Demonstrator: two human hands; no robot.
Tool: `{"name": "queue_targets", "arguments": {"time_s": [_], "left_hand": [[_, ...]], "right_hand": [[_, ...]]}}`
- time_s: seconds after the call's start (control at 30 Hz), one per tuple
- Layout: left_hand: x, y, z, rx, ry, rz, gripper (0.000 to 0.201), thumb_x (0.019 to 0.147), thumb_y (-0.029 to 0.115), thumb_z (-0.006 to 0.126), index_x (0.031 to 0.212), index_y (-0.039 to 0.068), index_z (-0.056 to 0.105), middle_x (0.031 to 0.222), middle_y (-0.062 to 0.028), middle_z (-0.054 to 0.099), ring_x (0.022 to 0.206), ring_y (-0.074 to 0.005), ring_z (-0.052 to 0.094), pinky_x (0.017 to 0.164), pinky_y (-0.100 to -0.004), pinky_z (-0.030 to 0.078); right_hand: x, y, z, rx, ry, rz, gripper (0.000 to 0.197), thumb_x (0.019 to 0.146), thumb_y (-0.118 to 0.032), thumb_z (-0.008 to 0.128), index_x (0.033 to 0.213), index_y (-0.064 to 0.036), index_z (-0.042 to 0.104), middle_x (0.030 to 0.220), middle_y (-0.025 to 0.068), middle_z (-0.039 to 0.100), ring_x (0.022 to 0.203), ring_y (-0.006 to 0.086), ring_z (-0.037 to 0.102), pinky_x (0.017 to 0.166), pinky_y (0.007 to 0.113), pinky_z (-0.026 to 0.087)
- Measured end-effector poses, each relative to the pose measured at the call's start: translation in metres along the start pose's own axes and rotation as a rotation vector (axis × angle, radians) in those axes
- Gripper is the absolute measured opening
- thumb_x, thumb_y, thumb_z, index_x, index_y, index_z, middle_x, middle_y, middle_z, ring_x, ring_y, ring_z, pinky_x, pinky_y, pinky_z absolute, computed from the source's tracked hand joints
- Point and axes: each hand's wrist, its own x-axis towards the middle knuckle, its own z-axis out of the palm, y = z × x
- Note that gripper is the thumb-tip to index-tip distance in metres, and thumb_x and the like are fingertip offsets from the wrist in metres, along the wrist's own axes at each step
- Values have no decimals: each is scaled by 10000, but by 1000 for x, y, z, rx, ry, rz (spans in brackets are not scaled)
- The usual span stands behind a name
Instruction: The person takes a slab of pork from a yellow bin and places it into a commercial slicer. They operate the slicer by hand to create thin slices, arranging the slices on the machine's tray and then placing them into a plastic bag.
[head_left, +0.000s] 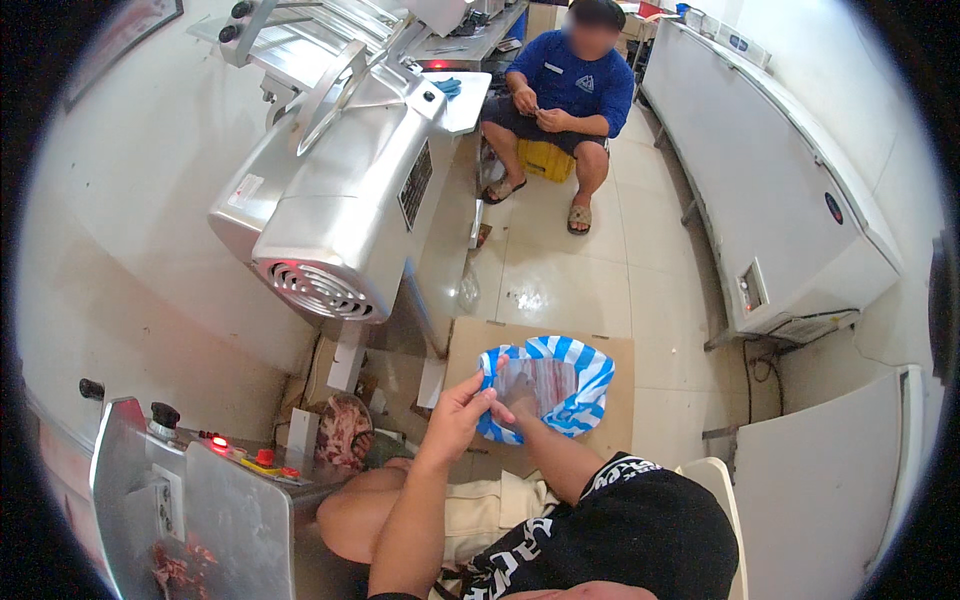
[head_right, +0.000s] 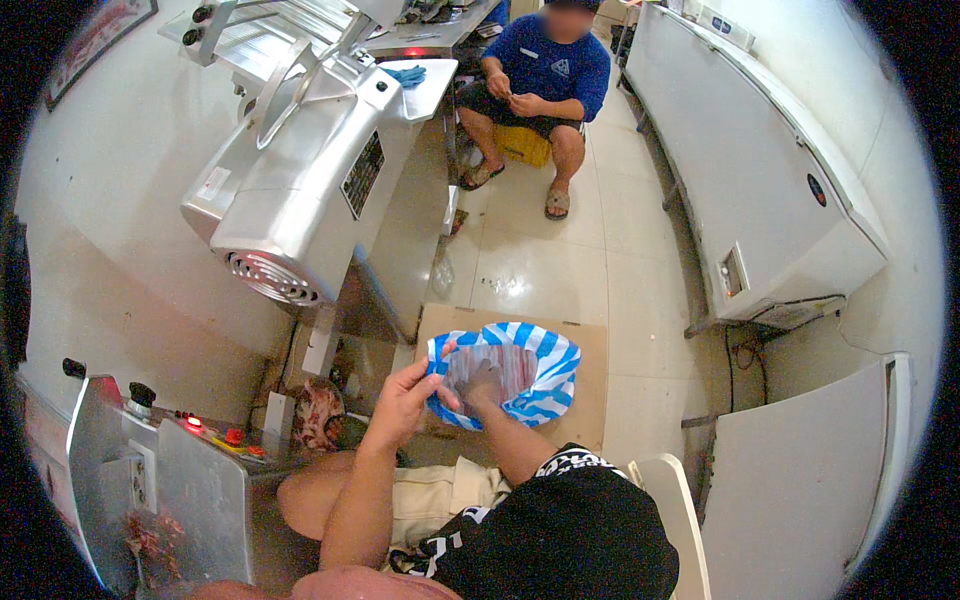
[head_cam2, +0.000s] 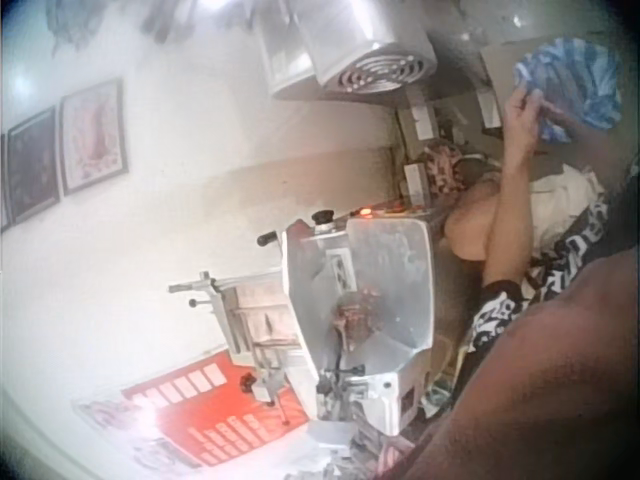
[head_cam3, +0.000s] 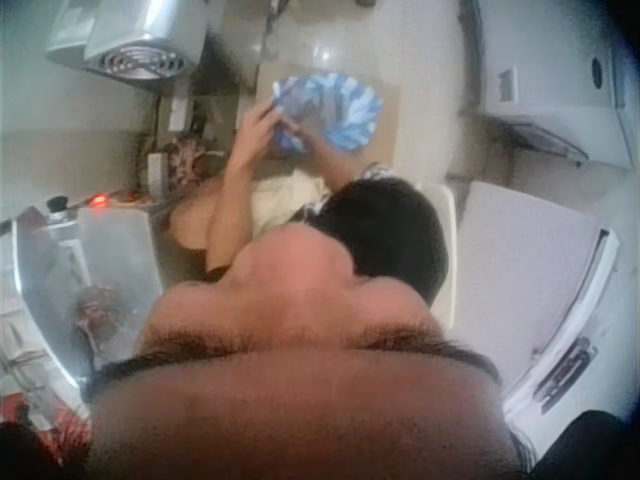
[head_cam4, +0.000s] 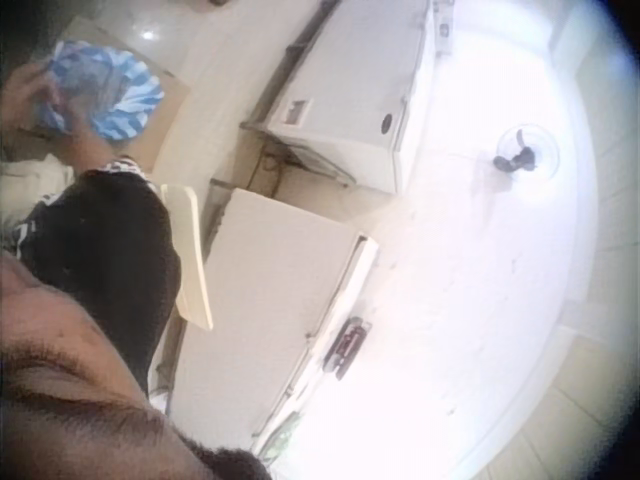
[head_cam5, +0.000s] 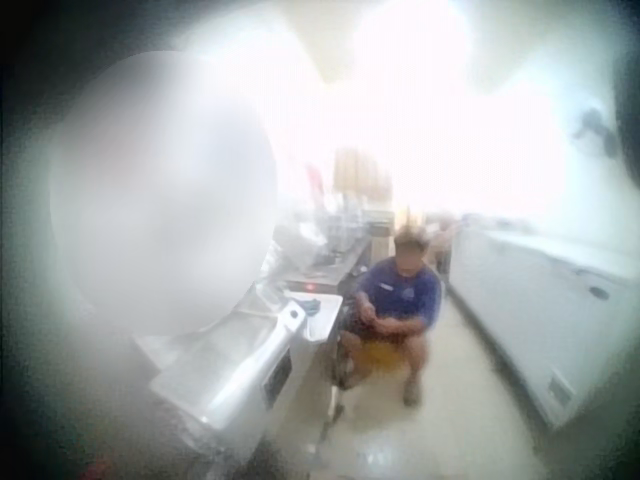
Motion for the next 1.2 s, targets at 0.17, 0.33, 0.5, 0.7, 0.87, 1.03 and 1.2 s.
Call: {"name": "queue_targets", "arguments": {"time_s": [0.17, 0.33, 0.5, 0.7, 0.87, 1.03, 1.2], "left_hand": [[-2, 14, 5, 41, -2, -16, 452, 1016, 143, 531, 1463, 74, 520, 937, -56, 718, 778, -125, 653, 792, -287, 504], [2, 12, 1, 80, -28, -34, 467, 1018, 148, 532, 1479, 81, 500, 907, -57, 713, 781, -127, 648, 809, -289, 504], [6, 5, 12, 74, -108, -9, 486, 1017, 126, 530, 1498, 86, 475, 907, -59, 705, 801, -137, 656, 815, -301, 512], [6, 8, 3, 79, -139, -36, 481, 1017, 114, 525, 1491, 49, 473, 1127, -43, 679, 813, -148, 660, 827, -304, 512], [5, 14, 5, 59, -125, -32, 471, 1022, 108, 516, 1489, 51, 476, 1044, -64, 694, 812, -144, 656, 821, -298, 513], [4, 12, -1, 40, -86, -66, 462, 1027, 145, 521, 1481, 69, 493, 861, -76, 699, 804, -151, 651, 828, -304, 509], [-1, 15, -1, 89, -76, -70, 460, 1027, 169, 523, 1479, 84, 501, 854, -72, 699, 806, -151, 647, 834, -311, 505]], "right_hand": [[5, 10, -3, 110, 55, 29, 888, 798, -392, 774, 1471, -18, 332, 1467, 250, 463, 1312, 397, 519, 1071, 438, 437], [13, 39, -11, 71, 179, -65, 854, 798, -402, 774, 1455, -27, 378, 1422, 247, 509, 1288, 393, 537, 1058, 430, 444], [-11, 12, 25, -40, 201, -90, 842, 796, -410, 770, 1444, -29, 391, 1391, 244, 533, 1274, 390, 548, 1039, 432, 455], [-21, 8, 30, -54, 210, -97, 828, 795, -420, 766, 1432, -31, 407, 1354, 240, 562, 1257, 386, 561, 1016, 435, 468], [-8, 19, 28, -36, 196, -115, 816, 794, -428, 762, 1421, -32, 421, 1323, 237, 586, 1243, 383, 572, 998, 438, 478], [17, 35, 6, 10, 104, -153, 805, 792, -436, 758, 1411, -34, 434, 1292, 234, 610, 1229, 380, 583, 979, 440, 489], [0, 11, -16, 104, 20, -161, 825, 765, -447, 783, 1420, -69, 453, 1290, 214, 625, 1219, 371, 591, 1004, 446, 471]]}}
